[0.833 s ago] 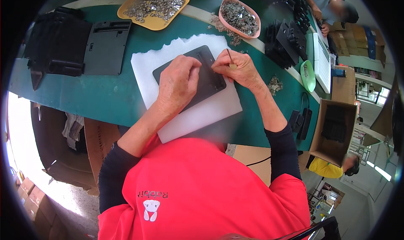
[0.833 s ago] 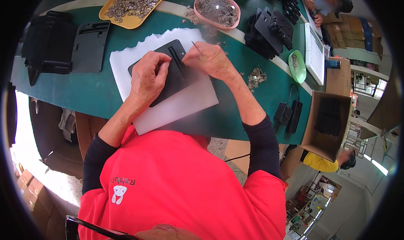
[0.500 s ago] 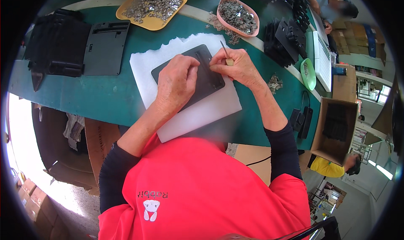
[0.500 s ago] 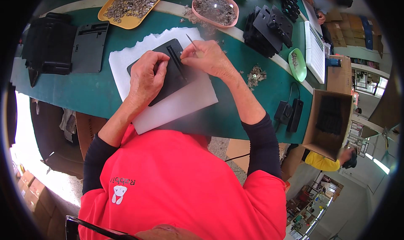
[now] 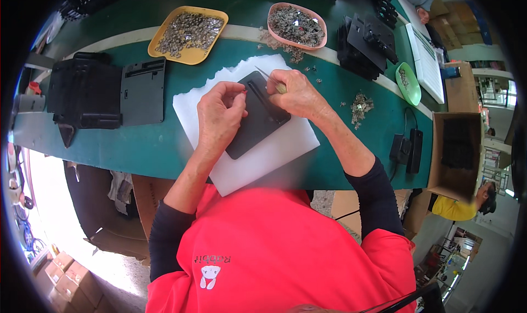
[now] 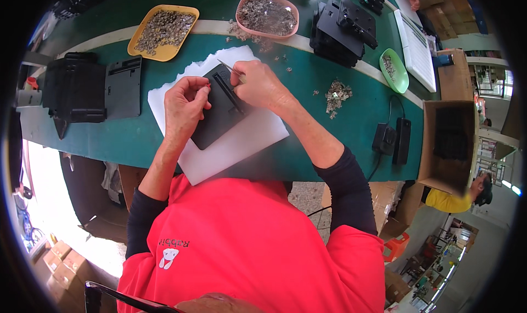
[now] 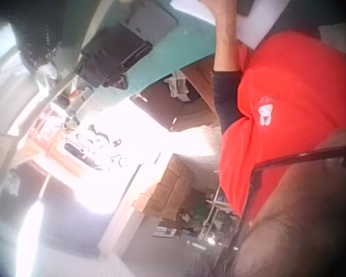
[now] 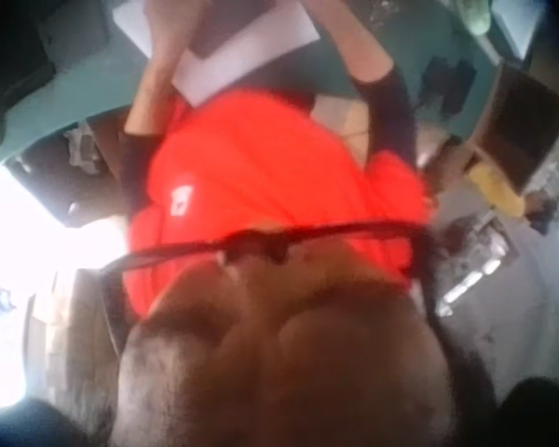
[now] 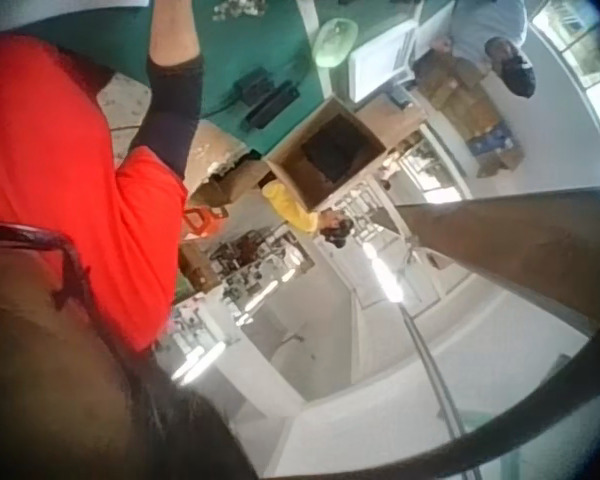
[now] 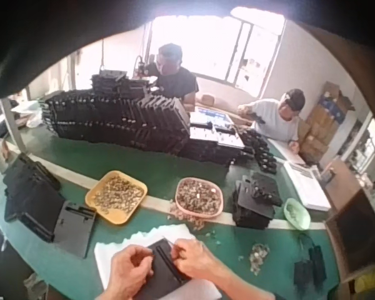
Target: The person uses a screwdriver to remove screws from a black electronic device casing. They place the screws into a yellow tray and set the casing aside. The person then picks up another casing and repeats the process of unscrewing and organizing the parts on a green workbench.
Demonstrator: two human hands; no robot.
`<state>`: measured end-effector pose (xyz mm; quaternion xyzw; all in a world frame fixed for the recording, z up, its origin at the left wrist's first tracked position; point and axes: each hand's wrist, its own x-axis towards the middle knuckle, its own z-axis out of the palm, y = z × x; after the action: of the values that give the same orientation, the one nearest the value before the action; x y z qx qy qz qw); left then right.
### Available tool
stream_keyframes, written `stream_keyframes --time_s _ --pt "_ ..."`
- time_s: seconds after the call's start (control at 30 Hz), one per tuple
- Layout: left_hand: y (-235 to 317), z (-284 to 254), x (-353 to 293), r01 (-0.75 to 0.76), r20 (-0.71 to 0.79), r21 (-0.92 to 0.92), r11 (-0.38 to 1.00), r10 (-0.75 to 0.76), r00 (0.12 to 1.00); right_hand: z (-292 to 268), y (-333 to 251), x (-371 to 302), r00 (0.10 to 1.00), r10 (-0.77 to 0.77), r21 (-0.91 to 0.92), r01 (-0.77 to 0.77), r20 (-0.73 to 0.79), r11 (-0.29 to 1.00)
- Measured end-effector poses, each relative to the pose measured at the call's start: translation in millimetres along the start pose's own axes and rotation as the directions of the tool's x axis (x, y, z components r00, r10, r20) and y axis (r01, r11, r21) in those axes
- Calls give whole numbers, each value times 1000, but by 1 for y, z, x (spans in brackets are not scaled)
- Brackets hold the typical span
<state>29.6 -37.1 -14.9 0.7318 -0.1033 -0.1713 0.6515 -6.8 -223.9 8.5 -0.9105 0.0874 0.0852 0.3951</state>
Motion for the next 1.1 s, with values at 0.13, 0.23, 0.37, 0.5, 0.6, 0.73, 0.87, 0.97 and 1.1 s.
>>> stream_keyframes --time_s 0.13,0.23,0.37,0.5,0.6,0.73,0.87,0.97,1.1 --pt "8 -3 5 76 0 11 997 -76 997 2 -1 -4 999 -11 -9 10 -45 1000" --pt "8 -5 9 62 -10 45 997 -61 998 4 -1 -7 997 -16 24 18 -76 1000" --pt "13 -3 12 21 -8 105 994 -20 1000 6 1 -7 993 -14 58 20 -114 998" --pt "19 -1 13 -57 20 249 967 54 998 6 1 -11 991 -12 100 26 -130 995" --pt "13 -6 17 -13 64 155 988 3 998 9 8 -10 988 -33 110 50 -152 993" --pt "11 -5 20 -115 70 305 945 98 993 8 10 -11 988 -46 150 69 -148 986" --pt "16 1 23 -251 66 489 835 251 966 10 13 -9 985 -63 153 87 -159 984" --pt "24 4 25 -315 125 556 769 297 947 11 17 -9 983 -74 154 101 -170 983" --pt "24 6 29 -349 164 581 735 315 935 9 16 -11 986 -62 167 88 -158 982"
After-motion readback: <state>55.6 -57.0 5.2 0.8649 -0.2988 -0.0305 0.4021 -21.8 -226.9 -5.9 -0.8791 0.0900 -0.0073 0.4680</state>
